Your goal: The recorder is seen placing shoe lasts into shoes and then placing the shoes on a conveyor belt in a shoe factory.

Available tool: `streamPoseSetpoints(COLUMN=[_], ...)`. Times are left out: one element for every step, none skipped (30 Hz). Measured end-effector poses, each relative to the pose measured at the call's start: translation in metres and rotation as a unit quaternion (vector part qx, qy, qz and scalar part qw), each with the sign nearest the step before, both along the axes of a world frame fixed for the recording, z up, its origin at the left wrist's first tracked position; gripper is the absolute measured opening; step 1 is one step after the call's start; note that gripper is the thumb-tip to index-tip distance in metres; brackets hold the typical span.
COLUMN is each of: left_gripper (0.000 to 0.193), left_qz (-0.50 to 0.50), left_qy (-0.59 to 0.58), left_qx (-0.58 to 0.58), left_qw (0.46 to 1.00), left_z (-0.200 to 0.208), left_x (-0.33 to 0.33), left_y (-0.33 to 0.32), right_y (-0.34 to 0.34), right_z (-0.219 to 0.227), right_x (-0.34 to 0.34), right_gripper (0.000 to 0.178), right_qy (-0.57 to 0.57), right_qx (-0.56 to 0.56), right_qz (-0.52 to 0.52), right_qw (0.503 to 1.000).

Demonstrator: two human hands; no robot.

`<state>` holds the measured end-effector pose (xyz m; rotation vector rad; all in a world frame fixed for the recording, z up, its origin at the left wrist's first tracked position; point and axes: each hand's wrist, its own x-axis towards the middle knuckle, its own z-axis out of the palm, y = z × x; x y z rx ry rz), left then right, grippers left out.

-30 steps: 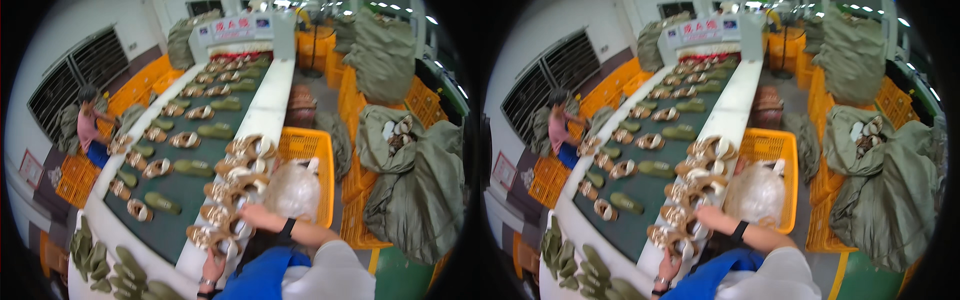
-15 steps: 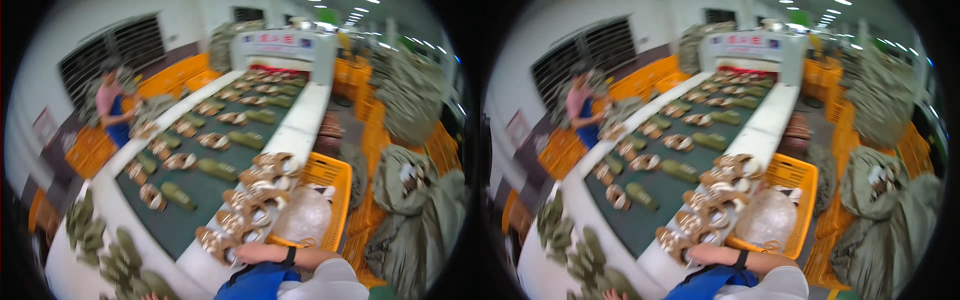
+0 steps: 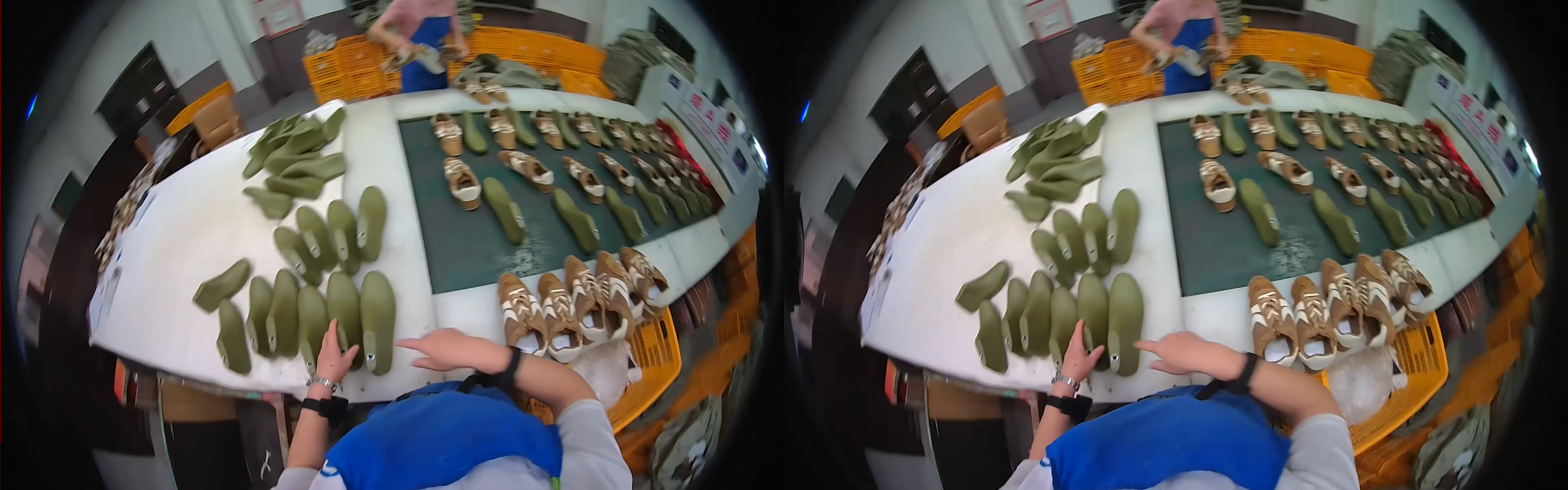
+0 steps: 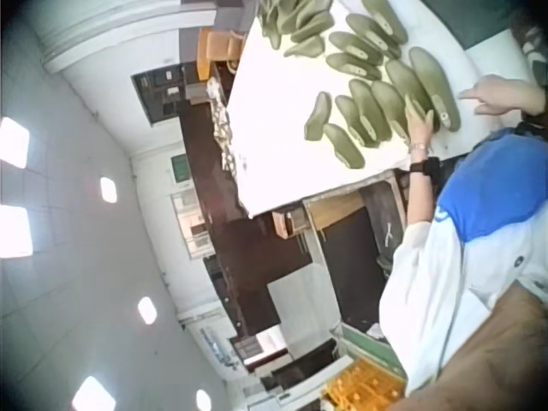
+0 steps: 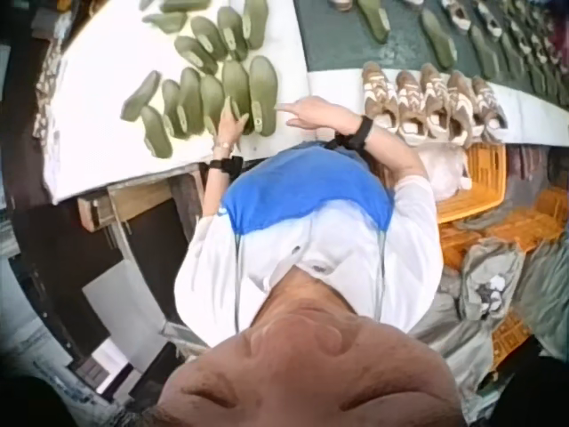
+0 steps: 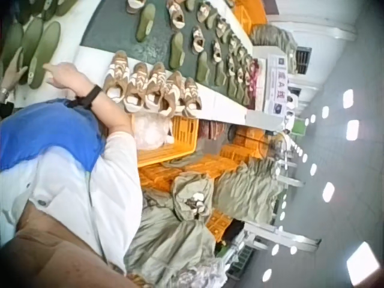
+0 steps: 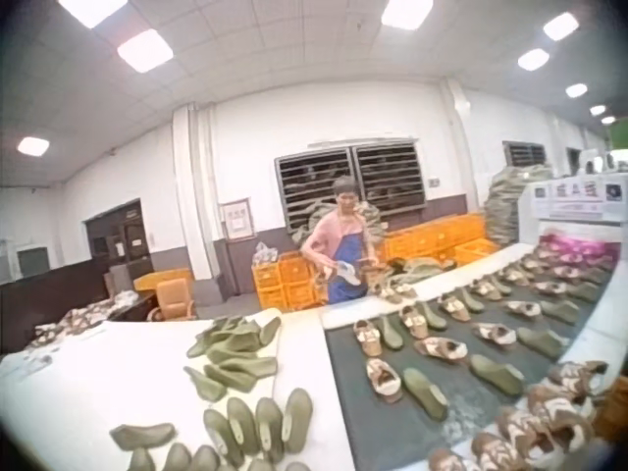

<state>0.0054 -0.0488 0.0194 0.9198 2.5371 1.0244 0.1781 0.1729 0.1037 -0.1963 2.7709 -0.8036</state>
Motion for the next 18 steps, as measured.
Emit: streamPoseSetpoints(left_gripper=[0.075,0.072,0.066,0.063,0.063,0.064,0.066,0.069,0.070,0.071,0.080,0.071,0.077,0.083,0.085,0.086,0.087,0.088], left_qz=[-0.012,0.004,0.046,0.099,0.111,0.115,0.089,0.060,0.024,-0.018,-0.072,-0.133,-0.173,-0.210,-0.218,-0.244,-0.269,-0.293], left_qy=[0.019,0.061,0.014,-0.046,-0.117,-0.184,-0.181,-0.177,-0.159,-0.140,-0.164,-0.188,-0.239,-0.290,-0.341,-0.320,-0.297,-0.272], left_qx=[0.001,0.029,0.058,0.083,0.140,0.156,0.153,0.149,0.119,0.085,0.082,0.065,0.049,0.033,0.032,0.031,0.031,0.033], left_qw=[1.000,0.998,0.997,0.991,0.977,0.964,0.967,0.971,0.980,0.986,0.980,0.971,0.954,0.933,0.914,0.915,0.916,0.916], left_z=[-0.001,-0.018,-0.017,-0.012,-0.017,-0.013,-0.028,-0.044,-0.052,-0.051,-0.051,-0.025,-0.020,-0.016,-0.007,-0.010,-0.018,-0.024], left_x=[-0.004,-0.010,-0.008,0.000,0.002,0.006,0.004,0.000,0.000,0.003,0.007,0.025,0.029,0.033,0.038,0.036,0.033,0.031], left_y=[0.011,0.012,0.018,0.020,0.013,0.017,0.014,0.015,0.009,0.011,0.017,0.028,0.038,0.048,0.059,0.065,0.072,0.079], right_y=[-0.005,-0.011,-0.019,-0.030,-0.041,-0.045,-0.049,-0.046,-0.044,-0.042,-0.032,-0.023,-0.015,-0.008,-0.004,0.000,0.005,0.008], right_z=[-0.006,-0.029,-0.039,-0.073,-0.068,-0.086,-0.093,-0.092,-0.090,-0.083,-0.078,-0.076,-0.079,-0.081,-0.078,-0.074,-0.071,-0.069], right_x=[-0.022,-0.044,-0.063,-0.078,-0.086,-0.089,-0.090,-0.085,-0.080,-0.068,-0.054,-0.040,-0.029,-0.021,-0.017,-0.014,-0.010,-0.008], right_gripper=[0.050,0.052,0.055,0.058,0.059,0.058,0.059,0.059,0.059,0.059,0.059,0.057,0.056,0.055,0.054,0.054,0.053,0.053], right_qy=[-0.033,-0.018,-0.074,0.002,-0.035,0.034,0.025,0.018,0.008,-0.004,-0.018,-0.032,-0.046,-0.060,-0.071,-0.083,-0.094,-0.093], right_qx=[0.002,-0.048,-0.084,-0.087,-0.111,-0.108,-0.108,-0.111,-0.074,-0.042,-0.042,-0.032,-0.028,-0.024,-0.018,-0.013,-0.008,-0.005], right_qz=[-0.036,-0.045,-0.071,-0.083,-0.096,-0.114,-0.131,-0.150,-0.143,-0.143,-0.143,-0.154,-0.169,-0.182,-0.198,-0.215,-0.231,-0.245], right_qw=[0.999,0.998,0.991,0.993,0.989,0.987,0.985,0.982,0.987,0.989,0.989,0.987,0.984,0.981,0.977,0.973,0.968,0.965])
